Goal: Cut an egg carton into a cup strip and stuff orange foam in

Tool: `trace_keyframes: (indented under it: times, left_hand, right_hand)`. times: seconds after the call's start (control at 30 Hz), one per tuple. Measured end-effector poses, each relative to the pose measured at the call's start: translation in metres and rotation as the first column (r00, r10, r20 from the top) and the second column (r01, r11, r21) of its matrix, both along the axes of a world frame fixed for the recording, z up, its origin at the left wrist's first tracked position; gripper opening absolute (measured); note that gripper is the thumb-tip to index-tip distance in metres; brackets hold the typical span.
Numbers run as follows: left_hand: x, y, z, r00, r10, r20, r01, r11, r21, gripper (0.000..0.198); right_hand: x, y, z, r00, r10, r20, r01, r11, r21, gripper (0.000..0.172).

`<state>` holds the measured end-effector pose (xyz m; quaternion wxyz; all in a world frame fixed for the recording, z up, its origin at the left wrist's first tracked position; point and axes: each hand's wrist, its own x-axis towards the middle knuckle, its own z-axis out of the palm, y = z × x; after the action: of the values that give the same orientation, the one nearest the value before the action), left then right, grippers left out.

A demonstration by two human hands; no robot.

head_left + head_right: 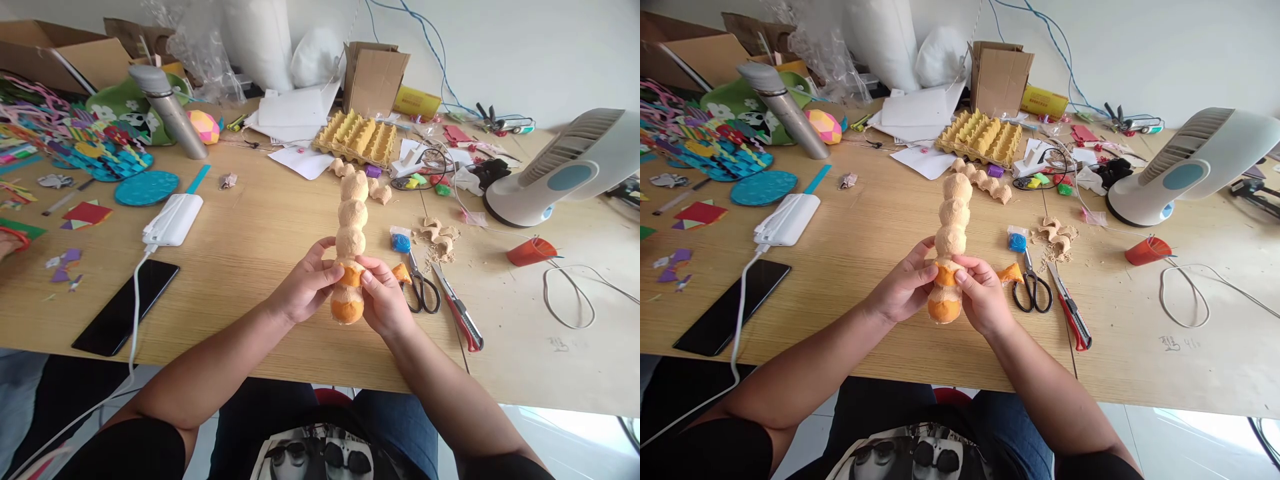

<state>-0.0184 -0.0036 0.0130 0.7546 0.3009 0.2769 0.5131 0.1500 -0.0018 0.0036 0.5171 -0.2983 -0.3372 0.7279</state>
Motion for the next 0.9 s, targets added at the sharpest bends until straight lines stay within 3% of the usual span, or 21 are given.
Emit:
trace_keyframes:
  times: [0.43,0.7,0.9]
  left_hand:
    - [0.0017,0.0016,-0.0032,1.000,0.016,-0.021,-0.016,1.000,0.019,0.058]
    - [-0.0011,0.0047,-0.0012,1.000,0.001,0.017,-0.002,0.999,0.047,0.076]
    - [-0.0016,0.0040,0.0018,0.996,0.035,-0.081,-0.029,0.997,0.072,0.082]
  right_hand:
    - [0.0011,0.0053,-0.0050,0.998,-0.068,-0.009,0.067,0.995,-0.072,0.033]
    - [0.0036,0.0068,0.0001,1.000,0.018,-0.010,-0.018,1.000,0.003,0.041]
    - [0.0026,0.0062,0.0033,0.999,0.053,-0.001,-0.053,0.998,0.033,0.045]
